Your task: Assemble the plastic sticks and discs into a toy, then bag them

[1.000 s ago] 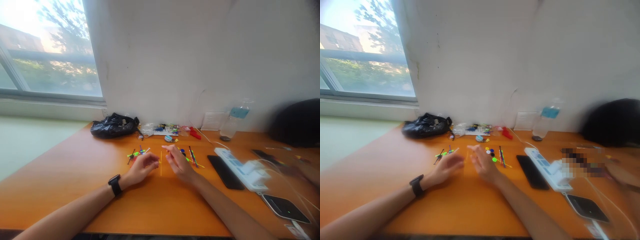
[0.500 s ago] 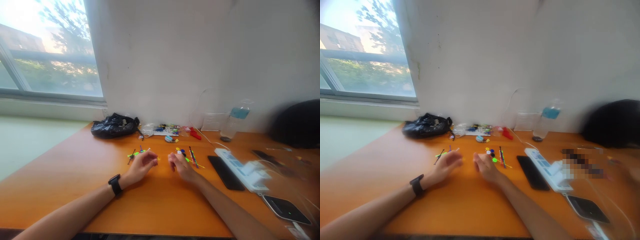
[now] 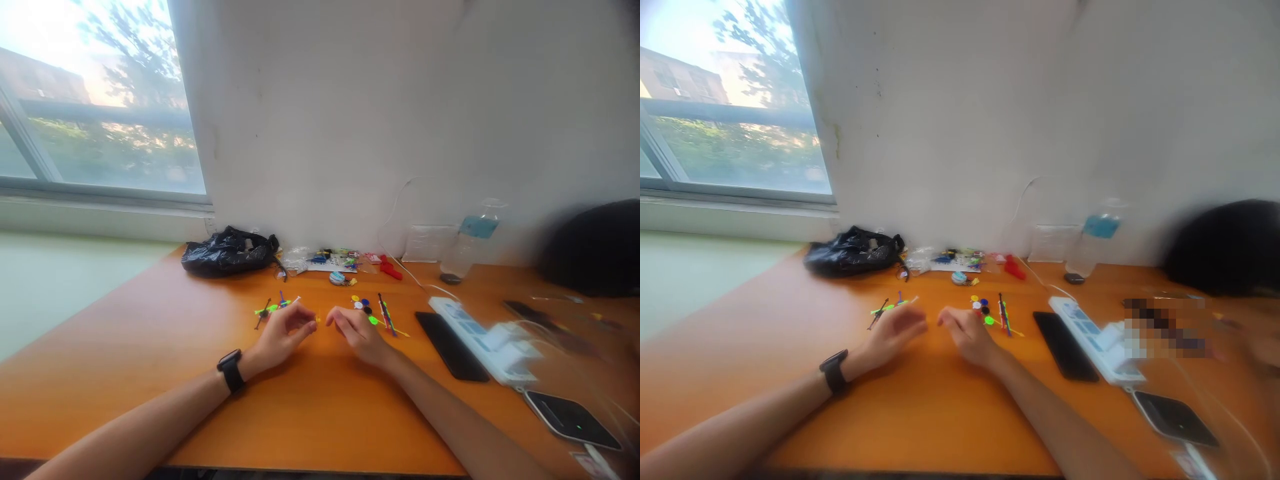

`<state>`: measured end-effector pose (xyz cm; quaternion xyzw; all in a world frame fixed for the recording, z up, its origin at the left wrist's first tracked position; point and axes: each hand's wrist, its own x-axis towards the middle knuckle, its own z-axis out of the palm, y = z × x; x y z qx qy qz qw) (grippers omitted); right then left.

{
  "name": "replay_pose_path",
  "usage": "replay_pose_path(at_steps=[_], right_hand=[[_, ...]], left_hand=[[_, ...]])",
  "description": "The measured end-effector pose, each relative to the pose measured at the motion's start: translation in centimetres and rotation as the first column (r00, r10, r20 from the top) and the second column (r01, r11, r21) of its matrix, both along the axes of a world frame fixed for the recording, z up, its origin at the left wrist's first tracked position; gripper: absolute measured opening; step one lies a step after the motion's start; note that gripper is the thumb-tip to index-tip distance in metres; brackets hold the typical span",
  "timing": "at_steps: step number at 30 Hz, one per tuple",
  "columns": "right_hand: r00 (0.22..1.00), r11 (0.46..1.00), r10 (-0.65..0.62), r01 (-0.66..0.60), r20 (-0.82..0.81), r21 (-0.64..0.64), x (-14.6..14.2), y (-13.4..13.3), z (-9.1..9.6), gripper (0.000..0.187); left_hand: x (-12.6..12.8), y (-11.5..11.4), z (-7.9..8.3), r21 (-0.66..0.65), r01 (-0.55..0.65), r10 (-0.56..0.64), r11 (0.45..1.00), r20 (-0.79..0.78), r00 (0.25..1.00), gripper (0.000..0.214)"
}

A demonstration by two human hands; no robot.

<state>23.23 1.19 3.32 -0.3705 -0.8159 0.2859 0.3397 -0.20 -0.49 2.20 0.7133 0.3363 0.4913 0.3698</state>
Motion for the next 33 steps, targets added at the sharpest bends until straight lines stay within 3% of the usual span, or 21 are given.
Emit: replay_pose_path(at_steps=[18,23,29,33], right_hand=[[0.999,0.999,0.024,-0.025,0.022,0.025,-0.4,-0.1,-0.2,0.039],[1.0,0.999,0.012,-0.013,0.025,0.039,-0.4,0.0,-0.3,0.037],[0.996,0.998,0.043,-0.04,0.078,-0.041,-0.7,-0.1,-0.5,0.029],[0.996,0.999,0.05,-0.049,0.068,-0.004,-1.0,-0.1,-0.8,0.027]], left_hand=[[0.0,0.0,-0.2,0.034,-0.003,0.004,0.999,-0.018,1.0,0.024],[0.0,0.2,-0.5,0.044,0.007,-0.006,0.999,-0.014,1.0,0.02],[-0.1,0.4,-1.1,0.086,0.005,-0.001,0.996,-0.046,0.999,0.018],[-0.1,0.5,-1.5,0.128,0.01,0.002,0.992,-0.094,0.996,0.015]])
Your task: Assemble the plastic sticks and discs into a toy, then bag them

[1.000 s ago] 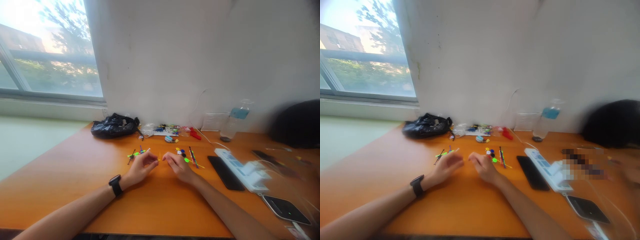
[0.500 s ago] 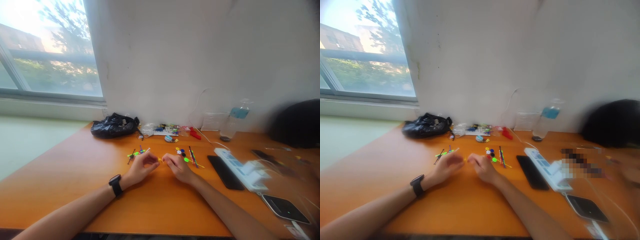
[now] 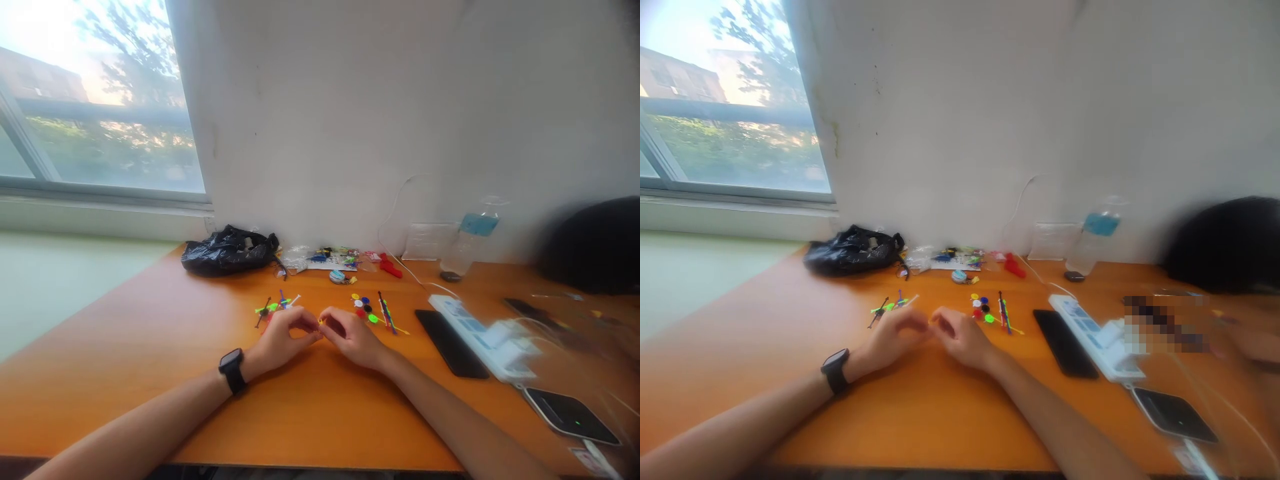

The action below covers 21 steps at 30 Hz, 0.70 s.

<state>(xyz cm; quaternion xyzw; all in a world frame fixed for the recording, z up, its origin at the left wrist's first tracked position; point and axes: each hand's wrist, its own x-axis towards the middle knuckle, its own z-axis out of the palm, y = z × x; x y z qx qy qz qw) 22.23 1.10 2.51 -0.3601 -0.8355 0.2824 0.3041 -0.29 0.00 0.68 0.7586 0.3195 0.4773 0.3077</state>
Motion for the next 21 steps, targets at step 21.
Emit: replay_pose_path(at_steps=[21], right_hand=[[0.916,0.95,-0.312,0.295,0.25,0.103,0.0,0.2,-0.2,0.026]], left_hand=[[-3.5,2.2,-0.1,0.219,-0.416,0.45,0.883,-0.648,0.614,0.041]])
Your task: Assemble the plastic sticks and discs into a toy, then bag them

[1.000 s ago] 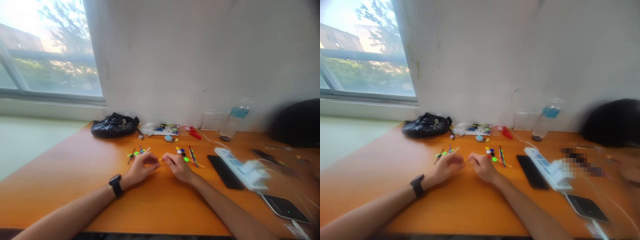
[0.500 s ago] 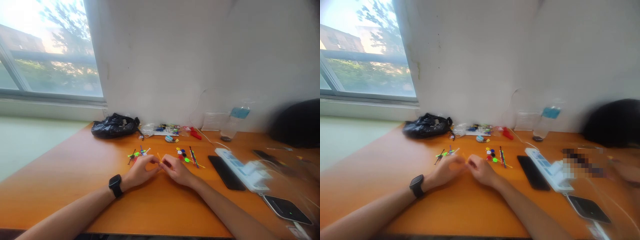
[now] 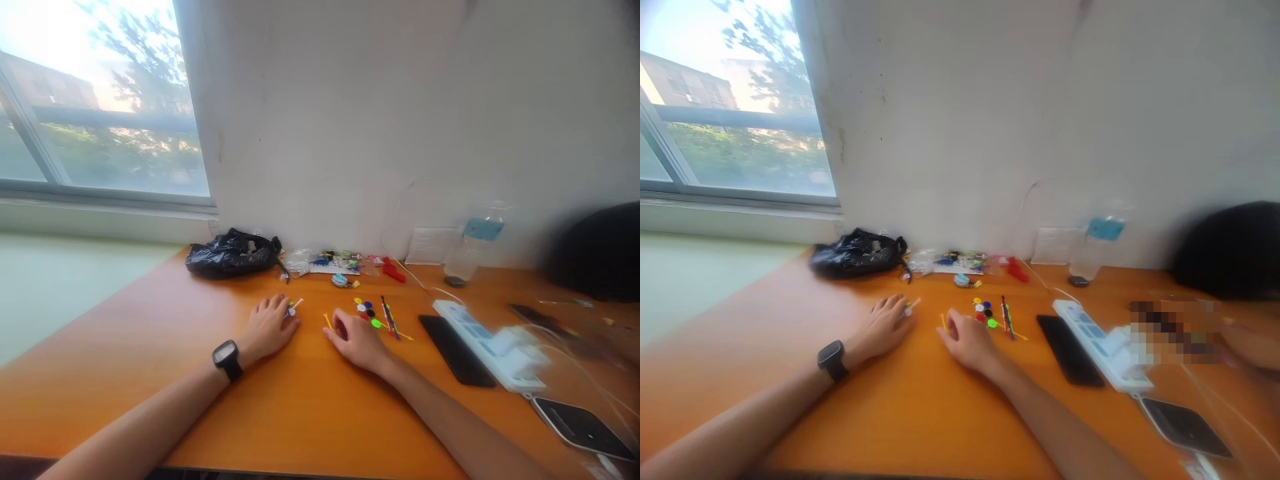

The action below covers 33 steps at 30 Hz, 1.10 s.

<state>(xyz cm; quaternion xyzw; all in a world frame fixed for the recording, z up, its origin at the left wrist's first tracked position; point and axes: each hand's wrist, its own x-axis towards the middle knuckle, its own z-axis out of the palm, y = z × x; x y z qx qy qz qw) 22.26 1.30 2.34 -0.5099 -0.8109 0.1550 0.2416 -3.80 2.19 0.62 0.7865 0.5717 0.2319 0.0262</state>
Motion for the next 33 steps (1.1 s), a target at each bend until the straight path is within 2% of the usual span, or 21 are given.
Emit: replay_pose_path(at_steps=[4,7,9,13,15,18,22,27,30,33], right_hand=[[0.994,0.996,0.094,-0.093,-0.059,0.006,-0.3,-0.4,0.0,0.015],[0.985,0.988,0.151,-0.149,-0.081,0.028,-0.4,-0.5,-0.2,0.015],[0.973,0.977,0.211,-0.208,-0.088,0.037,-0.5,-0.6,-0.1,0.016],[0.928,0.932,0.362,-0.357,-0.092,0.067,-0.8,-0.9,0.2,0.019],[0.917,0.92,0.39,-0.385,-0.084,0.075,-0.8,-1.1,0.4,0.019],[0.922,0.923,0.383,-0.38,-0.049,0.062,-0.6,-1.2,0.6,0.021],[0.952,0.951,0.297,-0.288,-0.069,0.111,-0.2,-0.6,1.0,0.02],[0.974,0.97,0.155,-0.118,-0.163,0.213,0.0,1.0,1.2,0.021],[0.987,0.964,0.117,-0.086,-0.113,0.252,0.1,2.3,1.4,0.012],[0.994,0.963,0.105,-0.106,0.017,0.249,0.0,3.9,2.1,0.012]], left_hand=[[0.3,0.5,-0.9,0.01,0.152,-0.153,0.988,0.086,0.985,0.059],[0.9,0.4,-1.4,0.048,0.29,-0.294,0.956,0.195,0.936,0.062],[1.4,0.1,-1.6,0.056,0.395,-0.396,0.917,0.243,0.885,0.063],[2.0,-0.7,-1.5,0.039,0.571,-0.559,0.82,0.264,0.786,0.079],[2.1,-0.9,-1.5,0.061,0.586,-0.58,0.808,0.257,0.773,0.085],[2.1,-0.9,-1.5,0.073,0.534,-0.536,0.843,0.218,0.816,0.09],[1.9,-1.0,-1.2,0.023,0.482,-0.478,0.876,0.177,0.861,0.093],[1.9,-1.3,-0.5,0.008,0.535,-0.527,0.845,0.184,0.83,0.081],[2.0,-1.4,-0.1,0.018,0.576,-0.57,0.817,0.175,0.803,0.07],[2.0,-1.5,0.0,0.008,0.593,-0.586,0.806,0.156,0.795,0.071]])
